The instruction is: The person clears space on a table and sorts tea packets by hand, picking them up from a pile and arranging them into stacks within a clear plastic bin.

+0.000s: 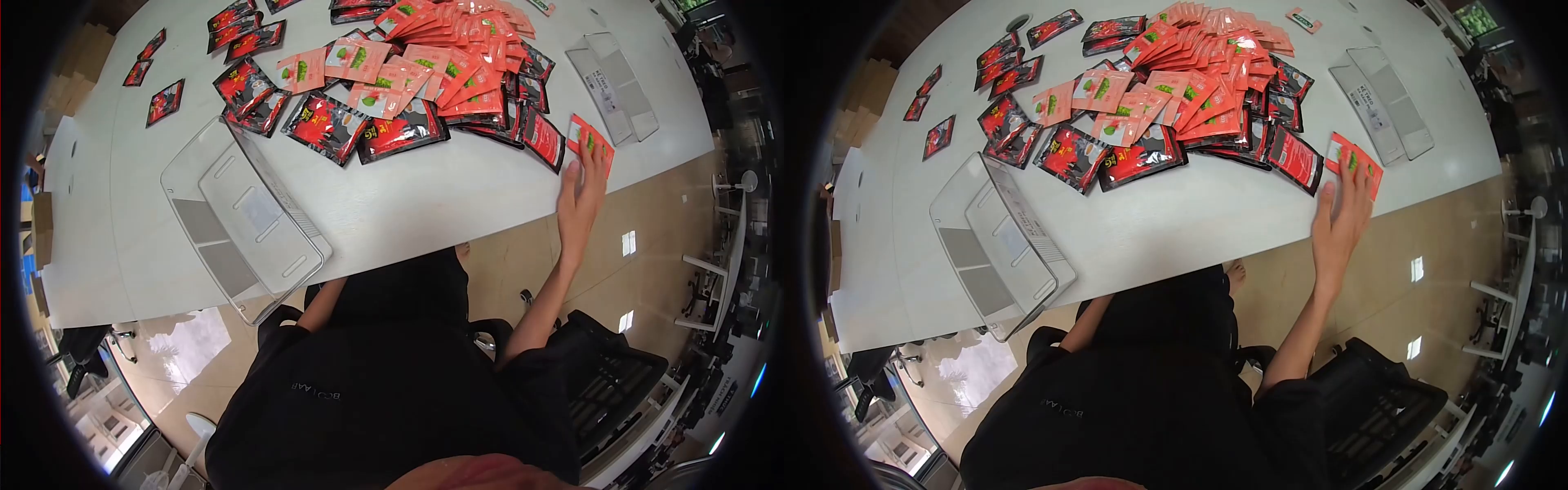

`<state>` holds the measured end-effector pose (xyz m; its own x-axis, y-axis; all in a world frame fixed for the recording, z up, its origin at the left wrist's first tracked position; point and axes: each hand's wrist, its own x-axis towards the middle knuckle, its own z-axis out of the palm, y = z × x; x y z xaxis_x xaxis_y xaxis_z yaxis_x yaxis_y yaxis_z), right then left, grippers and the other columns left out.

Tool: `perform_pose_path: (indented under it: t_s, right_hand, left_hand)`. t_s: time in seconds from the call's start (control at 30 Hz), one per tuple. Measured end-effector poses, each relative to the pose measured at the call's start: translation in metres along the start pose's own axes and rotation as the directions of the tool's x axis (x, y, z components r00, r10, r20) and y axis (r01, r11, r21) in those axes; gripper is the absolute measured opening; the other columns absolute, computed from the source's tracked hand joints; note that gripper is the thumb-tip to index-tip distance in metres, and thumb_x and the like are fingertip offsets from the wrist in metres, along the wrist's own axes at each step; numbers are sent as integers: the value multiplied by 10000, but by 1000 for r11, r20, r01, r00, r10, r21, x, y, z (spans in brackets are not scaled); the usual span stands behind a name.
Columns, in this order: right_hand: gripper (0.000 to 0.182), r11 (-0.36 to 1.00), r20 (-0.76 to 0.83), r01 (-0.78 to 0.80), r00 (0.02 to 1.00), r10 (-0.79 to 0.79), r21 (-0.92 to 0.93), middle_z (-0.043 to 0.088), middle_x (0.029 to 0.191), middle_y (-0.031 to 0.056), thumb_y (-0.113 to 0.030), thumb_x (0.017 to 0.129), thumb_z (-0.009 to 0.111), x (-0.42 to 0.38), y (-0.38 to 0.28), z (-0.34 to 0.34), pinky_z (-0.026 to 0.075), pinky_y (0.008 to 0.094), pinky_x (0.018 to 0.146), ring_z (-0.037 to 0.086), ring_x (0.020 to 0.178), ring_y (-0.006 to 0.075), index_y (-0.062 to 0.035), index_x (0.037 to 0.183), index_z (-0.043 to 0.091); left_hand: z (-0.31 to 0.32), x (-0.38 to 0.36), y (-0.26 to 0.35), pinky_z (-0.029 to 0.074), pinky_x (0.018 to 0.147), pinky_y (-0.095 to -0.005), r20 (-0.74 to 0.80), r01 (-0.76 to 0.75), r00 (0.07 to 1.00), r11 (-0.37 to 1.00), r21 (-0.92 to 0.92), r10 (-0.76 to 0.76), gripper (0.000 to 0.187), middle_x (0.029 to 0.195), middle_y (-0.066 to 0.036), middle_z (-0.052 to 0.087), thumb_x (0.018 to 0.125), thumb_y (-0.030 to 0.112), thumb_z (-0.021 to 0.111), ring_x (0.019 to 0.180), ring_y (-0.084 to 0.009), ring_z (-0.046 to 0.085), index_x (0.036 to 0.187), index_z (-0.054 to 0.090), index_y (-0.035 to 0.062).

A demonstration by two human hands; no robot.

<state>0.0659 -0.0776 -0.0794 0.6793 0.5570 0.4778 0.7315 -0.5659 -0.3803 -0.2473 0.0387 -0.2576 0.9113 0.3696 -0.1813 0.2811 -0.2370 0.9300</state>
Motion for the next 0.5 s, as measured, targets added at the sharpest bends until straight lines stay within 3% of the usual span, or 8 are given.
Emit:
perform_pose_path:
  t_s: [0.1,0.17,0.2,0.33,0.5]
  right_hand:
    - [522,985,134,43,989,-66,167,370,1581,210,-360,1045,497,6,-33,8,188,491,1212,304,1484,369,-103,1499,474]
    - [555,976,182,134,969,-165,170,338,1597,210,-353,1034,518,6,-53,15,187,507,1214,289,1484,390,-88,1515,439]
    - [631,974,188,198,958,-217,112,297,1606,233,-414,1019,537,6,-58,21,187,537,1208,275,1468,439,-61,1525,405]
    - [770,970,262,239,934,-242,42,249,1595,292,-528,988,550,11,-91,28,186,576,1196,245,1442,492,-16,1531,358]
    - [709,939,256,324,904,-343,116,256,1595,287,-459,1004,560,16,-110,42,191,557,1199,237,1456,478,-18,1525,367]
  left_hand:
    - [2,3,5,495,740,-353,-14,17,1000,1000,7,-17,202,859,-49,644,949,250,714,783,-186,600,957,659,56]
    - [6,5,10,496,742,-353,-19,25,1000,1000,8,-25,201,861,-49,645,949,249,714,785,-187,601,957,659,56]
    - [8,6,12,496,743,-353,-22,29,999,1000,7,-29,200,862,-49,645,949,249,714,786,-187,601,957,659,56]
    - [15,8,20,496,748,-354,-37,46,998,999,13,-45,198,865,-50,647,948,247,714,790,-189,602,958,660,57]
    - [16,-14,19,497,753,-354,-72,80,994,997,5,-80,196,870,-50,648,948,246,715,795,-190,604,958,662,57]
